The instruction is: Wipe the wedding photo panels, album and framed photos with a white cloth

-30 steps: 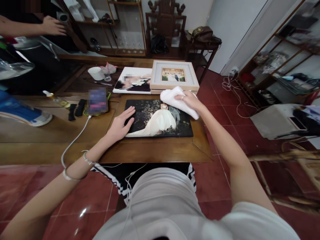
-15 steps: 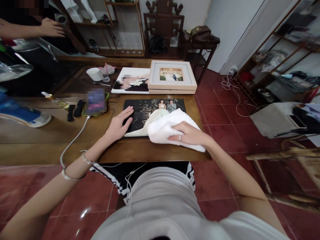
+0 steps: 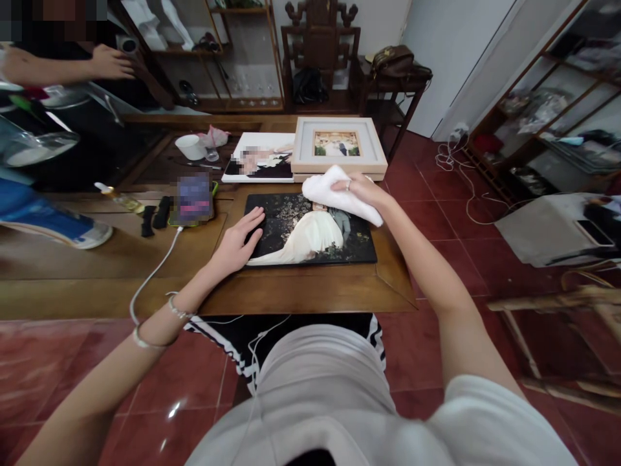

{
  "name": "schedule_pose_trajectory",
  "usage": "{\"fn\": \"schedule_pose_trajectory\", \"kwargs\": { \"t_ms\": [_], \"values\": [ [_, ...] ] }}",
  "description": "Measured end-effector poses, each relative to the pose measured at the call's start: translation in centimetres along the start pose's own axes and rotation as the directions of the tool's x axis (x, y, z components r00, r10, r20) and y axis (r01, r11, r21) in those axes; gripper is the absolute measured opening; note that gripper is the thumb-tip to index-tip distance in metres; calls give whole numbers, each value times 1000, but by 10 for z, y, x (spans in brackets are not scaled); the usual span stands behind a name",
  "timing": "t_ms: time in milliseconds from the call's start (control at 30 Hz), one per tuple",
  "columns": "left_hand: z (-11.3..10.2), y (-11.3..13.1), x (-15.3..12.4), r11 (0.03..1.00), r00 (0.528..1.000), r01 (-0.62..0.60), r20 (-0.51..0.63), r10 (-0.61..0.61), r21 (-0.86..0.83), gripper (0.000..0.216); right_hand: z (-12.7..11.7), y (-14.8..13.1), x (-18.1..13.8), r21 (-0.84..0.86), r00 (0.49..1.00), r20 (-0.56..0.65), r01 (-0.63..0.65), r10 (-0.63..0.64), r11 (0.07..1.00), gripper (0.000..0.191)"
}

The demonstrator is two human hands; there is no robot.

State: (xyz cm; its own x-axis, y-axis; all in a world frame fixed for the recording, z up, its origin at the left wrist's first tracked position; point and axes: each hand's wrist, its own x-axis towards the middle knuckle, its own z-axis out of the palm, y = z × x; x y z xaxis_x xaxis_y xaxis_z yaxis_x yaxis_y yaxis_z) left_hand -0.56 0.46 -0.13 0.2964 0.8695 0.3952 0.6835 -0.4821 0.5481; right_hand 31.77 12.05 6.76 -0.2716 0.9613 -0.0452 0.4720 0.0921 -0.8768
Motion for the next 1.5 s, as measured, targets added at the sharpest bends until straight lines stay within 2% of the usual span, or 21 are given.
{"fn": "schedule_pose_trajectory", "kwargs": {
  "t_ms": [133,233,333,433,500,567,700,800,900,967,1033,1133,1267,1367,1433,1500],
  "values": [
    [1,1,0,1000,1000,12,-14,-12,0,46,10,-5,-38,-73,997,33,78,-76,994,28],
    [1,2,0,1000,1000,16,-17,-17,-4,47,20,-10,-84,-129,987,143,88,-69,988,30],
    [2,2,0,1000,1000,13,-13,-13,1,46,28,-15,-126,-152,957,275,144,-98,978,34],
    [2,1,1,1000,1000,1,-1,-1,12,46,32,-18,-143,-133,911,385,214,-148,968,40],
    [2,-1,0,1000,1000,-3,7,3,15,47,31,-19,-137,-127,893,421,228,-156,965,40],
    [2,-2,0,1000,1000,-2,11,2,9,47,28,-20,-118,-138,906,394,222,-152,965,38],
    [2,-2,0,1000,1000,-10,20,10,7,47,25,-18,-56,-137,959,229,200,-165,970,30],
    [1,-3,0,1000,1000,-16,27,16,22,47,31,-16,-9,-95,981,117,166,-155,981,28],
    [2,-3,0,999,999,-18,26,17,31,46,44,-16,13,-84,987,-6,158,-159,984,24],
    [2,-4,0,999,1000,-21,23,20,33,46,54,-18,7,-117,977,-31,206,-211,972,22],
    [3,-4,0,999,1000,-21,17,21,34,46,64,-21,-15,-150,961,1,274,-277,950,23],
    [4,-4,-1,999,1000,-22,11,21,31,46,74,-28,-64,-158,933,143,352,-331,923,30],
    [4,-4,-1,999,1000,-22,14,21,35,46,78,-36,-114,-120,853,357,447,-382,886,39],
    [4,-4,0,999,1000,-25,11,25,44,46,75,-40,-118,-88,815,451,447,-365,890,36],
    [3,-3,0,999,1000,-29,13,28,46,47,71,-41,-103,-94,838,436,406,-329,909,36],
    [3,-4,0,999,1000,-23,13,23,41,47,69,-40,-80,-110,881,363,365,-304,925,35]
  ]
}}
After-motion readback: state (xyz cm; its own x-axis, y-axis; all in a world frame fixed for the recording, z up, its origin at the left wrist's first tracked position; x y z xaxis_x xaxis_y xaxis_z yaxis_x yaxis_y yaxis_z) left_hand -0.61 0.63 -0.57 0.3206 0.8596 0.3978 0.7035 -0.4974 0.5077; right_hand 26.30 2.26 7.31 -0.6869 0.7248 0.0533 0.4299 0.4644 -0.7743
